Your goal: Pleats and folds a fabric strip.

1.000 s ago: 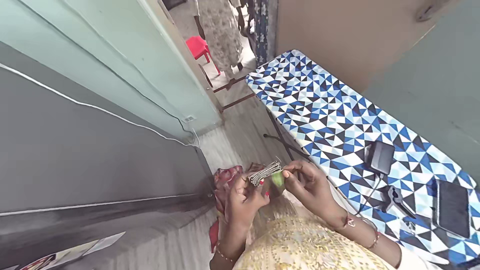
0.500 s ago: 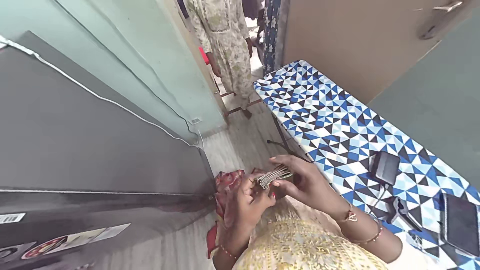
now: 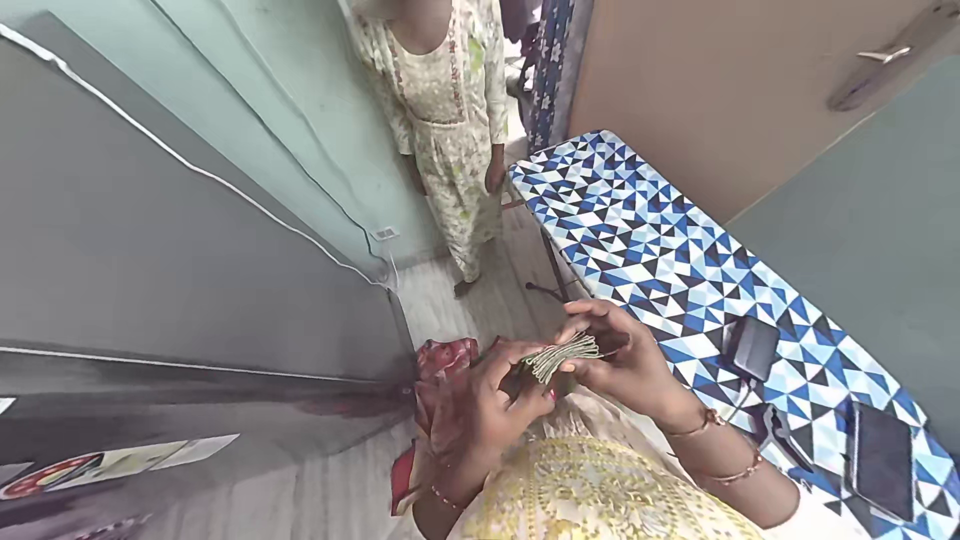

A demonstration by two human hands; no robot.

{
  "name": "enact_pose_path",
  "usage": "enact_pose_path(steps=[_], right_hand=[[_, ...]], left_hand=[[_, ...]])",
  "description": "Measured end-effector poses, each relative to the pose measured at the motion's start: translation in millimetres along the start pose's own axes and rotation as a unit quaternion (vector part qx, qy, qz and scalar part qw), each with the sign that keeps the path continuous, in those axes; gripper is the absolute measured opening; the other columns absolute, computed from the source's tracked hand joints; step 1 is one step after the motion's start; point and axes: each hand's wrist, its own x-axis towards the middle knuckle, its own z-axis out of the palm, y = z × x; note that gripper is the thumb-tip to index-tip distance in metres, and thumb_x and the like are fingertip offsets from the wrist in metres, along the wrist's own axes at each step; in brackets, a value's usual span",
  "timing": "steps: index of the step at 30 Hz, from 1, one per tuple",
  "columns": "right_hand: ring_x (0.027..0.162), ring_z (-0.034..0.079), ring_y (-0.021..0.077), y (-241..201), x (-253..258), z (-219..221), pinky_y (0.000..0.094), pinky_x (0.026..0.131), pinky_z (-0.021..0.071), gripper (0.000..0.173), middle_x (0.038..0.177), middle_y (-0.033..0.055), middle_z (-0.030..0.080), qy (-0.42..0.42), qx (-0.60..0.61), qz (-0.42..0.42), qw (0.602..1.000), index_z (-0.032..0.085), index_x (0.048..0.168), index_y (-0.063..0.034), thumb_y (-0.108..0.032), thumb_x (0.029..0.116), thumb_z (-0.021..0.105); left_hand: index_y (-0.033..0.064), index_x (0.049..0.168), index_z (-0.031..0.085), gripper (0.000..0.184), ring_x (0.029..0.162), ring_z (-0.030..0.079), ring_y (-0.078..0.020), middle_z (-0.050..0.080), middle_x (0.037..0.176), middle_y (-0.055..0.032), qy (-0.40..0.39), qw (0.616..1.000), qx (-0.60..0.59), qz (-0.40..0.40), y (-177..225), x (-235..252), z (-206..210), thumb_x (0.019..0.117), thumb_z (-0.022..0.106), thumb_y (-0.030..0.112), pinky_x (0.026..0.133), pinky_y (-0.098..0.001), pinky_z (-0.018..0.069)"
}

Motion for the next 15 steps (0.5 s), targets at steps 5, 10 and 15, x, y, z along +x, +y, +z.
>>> enact_pose_path(steps=[5, 10, 15], right_hand=[[0.092, 0.069, 0.0003, -5, -3, -5, 0.0164, 0.078, 0.0586, 0.052, 0.106, -0.0081, 0.073, 0.041, -0.027, -0.005, 0.999, 0.054, 0.131, -0.0066, -0.020, 0.0884, 0.079], [0.094, 0.069, -0.0002, -13, -7, -14, 0.0167, 0.082, 0.0578, 0.052, 0.106, -0.0104, 0.073, 0.042, -0.069, -0.032, 0.996, 0.054, 0.133, -0.0130, -0.022, 0.0883, 0.079], [0.097, 0.070, 0.0008, -8, 1, -17, 0.0171, 0.086, 0.0578, 0.056, 0.106, -0.0133, 0.074, 0.035, -0.068, -0.067, 0.995, 0.056, 0.135, -0.0269, -0.029, 0.0857, 0.081]], left_hand=[[-0.0021, 0.116, 0.069, 0.045, 0.102, 0.068, -0.0044, 0.072, 0.114, -0.0054, -0.031, 0.999, 0.034, 0.018, 0, 7, 0, 0.0794, 0.084, 0.020, 0.090, -0.0218, 0.0585], [-0.0106, 0.128, 0.059, 0.075, 0.111, 0.067, -0.0073, 0.071, 0.120, -0.0133, -0.129, 0.991, 0.011, 0.022, -1, 29, 7, 0.0770, 0.086, 0.037, 0.098, -0.0257, 0.0555], [-0.0156, 0.128, 0.060, 0.085, 0.121, 0.064, -0.0193, 0.066, 0.127, -0.0241, -0.217, 0.976, 0.002, 0.034, 5, 54, 11, 0.0706, 0.087, 0.042, 0.107, -0.0317, 0.0485]])
